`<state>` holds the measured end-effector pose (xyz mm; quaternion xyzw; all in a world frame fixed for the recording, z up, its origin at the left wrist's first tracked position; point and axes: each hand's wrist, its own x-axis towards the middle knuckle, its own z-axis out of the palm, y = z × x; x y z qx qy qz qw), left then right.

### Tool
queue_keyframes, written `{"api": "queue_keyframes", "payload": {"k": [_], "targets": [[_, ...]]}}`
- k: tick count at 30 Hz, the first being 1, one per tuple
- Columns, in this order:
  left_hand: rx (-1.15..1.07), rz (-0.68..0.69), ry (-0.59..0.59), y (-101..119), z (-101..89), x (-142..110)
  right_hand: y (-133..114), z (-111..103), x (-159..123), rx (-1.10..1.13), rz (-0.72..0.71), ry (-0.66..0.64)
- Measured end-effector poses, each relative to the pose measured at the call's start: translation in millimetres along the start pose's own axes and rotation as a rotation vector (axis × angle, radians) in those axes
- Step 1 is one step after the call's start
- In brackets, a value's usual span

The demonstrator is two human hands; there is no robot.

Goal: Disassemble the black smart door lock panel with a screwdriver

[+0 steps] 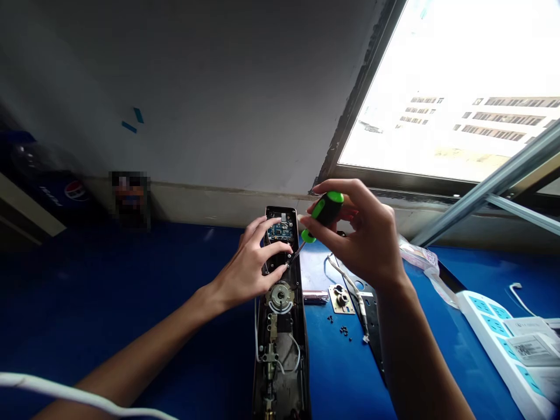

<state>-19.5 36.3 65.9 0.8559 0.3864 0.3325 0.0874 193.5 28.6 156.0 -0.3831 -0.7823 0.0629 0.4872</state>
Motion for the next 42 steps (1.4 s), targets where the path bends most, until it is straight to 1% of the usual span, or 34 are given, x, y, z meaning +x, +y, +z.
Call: {"api": "queue_keyframes", "payload": {"k": [6, 13, 26, 29, 35, 39, 42], "targets": [[-0.012, 0.011, -0.005, -1, 1.8, 0, 1, 9, -1, -0.026, -0.028, -0.071], [0.003, -0.003, -0.017, -2, 2.1, 2, -5, 4, -2, -0.051, -0.040, 0.012], [0.005, 0.014, -0.042, -1, 6.2, 0, -4, 8, -3, -0.053, -0.064, -0.001], [0.001, 0.014, -0.048, -1, 6.9, 0, -2, 10, -3, -0.091, -0.079, 0.034], [-0.008, 0.004, -0.061, -2, 8.9, -1, -2, 16, -5, -0.221, -0.105, 0.144], [-0.012, 0.006, -0.053, -1, 10.6, -2, -1, 18, -6, -0.275, -0.127, 0.172], [0.006, -0.072, 0.008, 0, 11.1, -2, 0, 18, -6, -0.340, -0.185, 0.180]]}}
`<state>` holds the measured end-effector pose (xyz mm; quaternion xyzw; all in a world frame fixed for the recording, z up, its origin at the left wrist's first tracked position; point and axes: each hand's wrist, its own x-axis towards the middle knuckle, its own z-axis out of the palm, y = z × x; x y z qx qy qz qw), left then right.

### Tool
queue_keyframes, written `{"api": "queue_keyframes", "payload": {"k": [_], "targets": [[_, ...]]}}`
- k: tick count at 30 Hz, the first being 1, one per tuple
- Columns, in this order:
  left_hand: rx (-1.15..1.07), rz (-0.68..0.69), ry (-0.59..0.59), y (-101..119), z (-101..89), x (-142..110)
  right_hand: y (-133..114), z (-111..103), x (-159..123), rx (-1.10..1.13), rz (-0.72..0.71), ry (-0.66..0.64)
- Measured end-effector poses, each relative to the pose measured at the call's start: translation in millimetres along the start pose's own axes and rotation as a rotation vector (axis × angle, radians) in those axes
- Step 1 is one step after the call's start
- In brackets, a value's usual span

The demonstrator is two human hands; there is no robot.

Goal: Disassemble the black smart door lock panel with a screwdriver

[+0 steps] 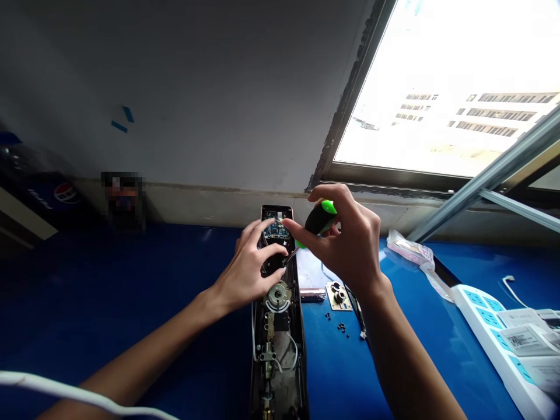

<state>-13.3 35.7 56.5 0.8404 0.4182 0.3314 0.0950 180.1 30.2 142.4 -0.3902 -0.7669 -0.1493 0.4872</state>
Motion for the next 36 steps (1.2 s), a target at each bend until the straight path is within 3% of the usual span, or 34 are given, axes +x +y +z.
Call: {"api": "queue_keyframes", "payload": {"k": [2, 6, 19, 26, 32, 36], "targets": [[-0.016, -0.093, 0.030, 0, 0.6, 0, 0, 0, 0, -0.046, -0.030, 0.005], [-0.148, -0.180, -0.053, -1, 3.5, -2, -3, -1, 0, 0.007, -0.006, -0.050], [-0.188, -0.139, -0.077, -1, 2.3, -2, -2, -8, 2, 0.240, 0.001, -0.200], [-0.200, -0.162, -0.092, -1, 2.0, -1, -4, -19, 5, 0.368, 0.028, -0.355], [-0.189, -0.169, -0.107, -1, 2.2, -3, -6, -18, 4, 0.093, 0.028, -0.161], [-0.175, -0.153, -0.096, -1, 2.7, -4, -5, -20, 6, 0.101, 0.053, -0.195]]}}
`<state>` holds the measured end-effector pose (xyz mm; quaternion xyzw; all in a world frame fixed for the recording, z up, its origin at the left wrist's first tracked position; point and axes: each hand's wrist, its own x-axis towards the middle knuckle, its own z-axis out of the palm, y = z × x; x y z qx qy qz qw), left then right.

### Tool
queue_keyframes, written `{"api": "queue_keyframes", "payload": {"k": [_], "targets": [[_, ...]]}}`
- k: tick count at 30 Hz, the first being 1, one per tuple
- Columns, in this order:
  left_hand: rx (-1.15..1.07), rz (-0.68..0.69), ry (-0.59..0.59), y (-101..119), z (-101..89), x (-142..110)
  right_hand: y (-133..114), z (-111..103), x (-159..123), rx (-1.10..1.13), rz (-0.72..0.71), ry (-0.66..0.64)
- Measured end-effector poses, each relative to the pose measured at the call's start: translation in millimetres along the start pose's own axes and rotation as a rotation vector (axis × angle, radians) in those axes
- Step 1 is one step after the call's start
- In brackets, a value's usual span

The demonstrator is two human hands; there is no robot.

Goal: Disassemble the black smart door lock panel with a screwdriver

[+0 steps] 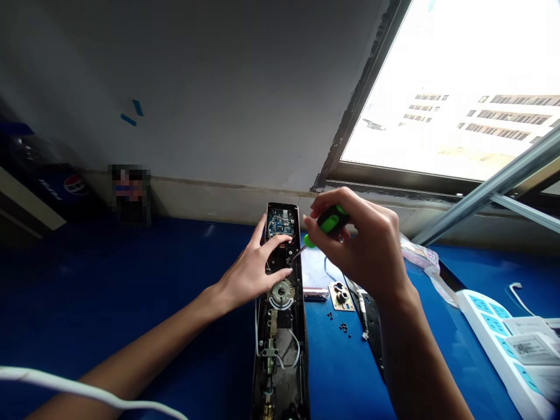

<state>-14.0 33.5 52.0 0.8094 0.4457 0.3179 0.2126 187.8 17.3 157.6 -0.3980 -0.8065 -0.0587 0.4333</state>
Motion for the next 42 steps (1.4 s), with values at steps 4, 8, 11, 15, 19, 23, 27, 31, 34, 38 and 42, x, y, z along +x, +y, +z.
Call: {"api": "queue_keyframes", "payload": {"k": [4, 8, 11, 15, 19, 23, 27, 31, 34, 38, 42], "targets": [[-0.003, -0.007, -0.006, -1.8, 0.2, 0.3, -3.4, -5.8, -0.4, 0.052, -0.020, -0.131], [-0.002, -0.010, -0.011, -1.5, -0.4, 0.4, -4.2, -5.5, -1.7, -0.016, 0.006, -0.085], [-0.002, -0.016, -0.026, -0.4, -1.7, 0.1, -4.9, -4.0, -1.3, 0.033, -0.014, -0.089], [0.002, -0.009, -0.024, -0.5, -2.5, -0.4, -6.6, -3.9, -0.6, 0.021, -0.005, -0.115], [-0.002, -0.014, -0.025, -0.8, -2.3, -0.3, -5.5, -4.2, -0.9, -0.007, 0.008, -0.074], [0.004, -0.025, -0.038, -0.5, -2.1, 0.2, -4.9, -4.9, -0.8, 0.066, -0.011, -0.118], [0.010, -0.013, -0.024, -1.5, -1.3, 0.4, -4.8, -3.9, -0.3, 0.001, -0.006, -0.090], [0.002, -0.009, -0.025, -1.2, -1.7, 0.7, -5.1, -2.3, -0.2, 0.056, -0.008, -0.097], [-0.001, -0.006, -0.029, 0.0, -2.7, 1.0, -5.6, -1.9, -0.2, 0.074, -0.004, -0.131], [0.000, -0.014, -0.035, 1.4, -3.8, 1.1, -3.8, -0.5, -0.7, 0.020, 0.009, -0.085], [0.002, -0.054, -0.057, 2.1, -4.1, 1.0, -3.2, 0.6, -1.1, 0.065, 0.005, -0.099]]}}
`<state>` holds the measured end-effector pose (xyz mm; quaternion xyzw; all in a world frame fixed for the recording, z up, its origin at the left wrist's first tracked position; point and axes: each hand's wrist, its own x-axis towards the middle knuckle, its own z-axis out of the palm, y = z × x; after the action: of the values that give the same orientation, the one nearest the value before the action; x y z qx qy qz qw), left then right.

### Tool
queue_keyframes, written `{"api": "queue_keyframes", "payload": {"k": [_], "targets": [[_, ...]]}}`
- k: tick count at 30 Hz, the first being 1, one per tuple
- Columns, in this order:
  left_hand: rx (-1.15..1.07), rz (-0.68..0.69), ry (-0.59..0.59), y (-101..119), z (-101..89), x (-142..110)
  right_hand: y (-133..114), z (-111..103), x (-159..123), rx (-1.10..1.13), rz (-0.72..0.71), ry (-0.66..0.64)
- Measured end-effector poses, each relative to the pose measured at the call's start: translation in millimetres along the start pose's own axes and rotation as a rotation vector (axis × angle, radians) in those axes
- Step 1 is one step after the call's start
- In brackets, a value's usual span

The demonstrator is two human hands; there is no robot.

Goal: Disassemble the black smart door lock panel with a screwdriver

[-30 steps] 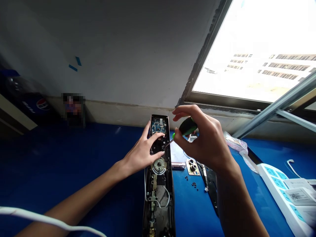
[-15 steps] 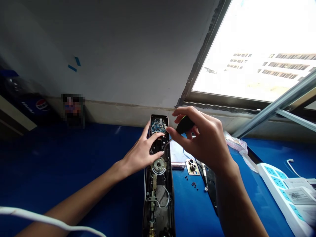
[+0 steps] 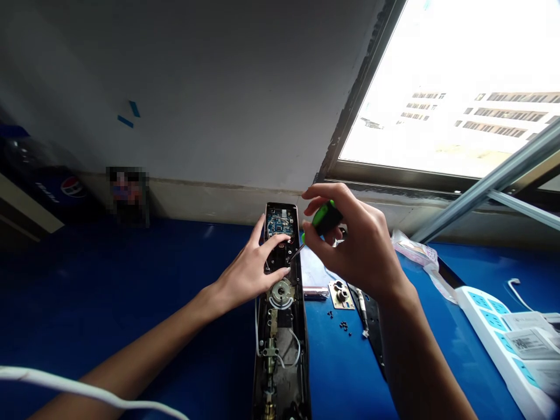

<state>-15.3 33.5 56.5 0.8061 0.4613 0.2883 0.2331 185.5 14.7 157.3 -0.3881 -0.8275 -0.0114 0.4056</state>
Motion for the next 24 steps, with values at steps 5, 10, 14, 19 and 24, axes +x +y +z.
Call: {"api": "queue_keyframes", "payload": {"k": [5, 10, 14, 19, 24], "targets": [[0.003, 0.005, 0.002, -0.2, -0.2, 0.4, -1.8, -0.3, 0.6, -0.028, 0.021, -0.014], [0.003, 0.000, -0.003, -0.7, -0.6, 0.0, -0.4, 1.2, 0.1, -0.027, 0.030, 0.030], [0.008, 0.005, 0.003, -2.8, 0.6, -0.3, -1.3, 0.2, 0.0, 0.028, 0.038, 0.001], [0.013, 0.035, 0.022, -3.3, 1.1, 0.1, -1.3, -0.8, -0.3, 0.001, 0.031, 0.003], [0.013, 0.015, 0.007, -1.6, -0.4, -0.2, -2.3, -0.4, -0.9, 0.025, 0.021, 0.013]]}}
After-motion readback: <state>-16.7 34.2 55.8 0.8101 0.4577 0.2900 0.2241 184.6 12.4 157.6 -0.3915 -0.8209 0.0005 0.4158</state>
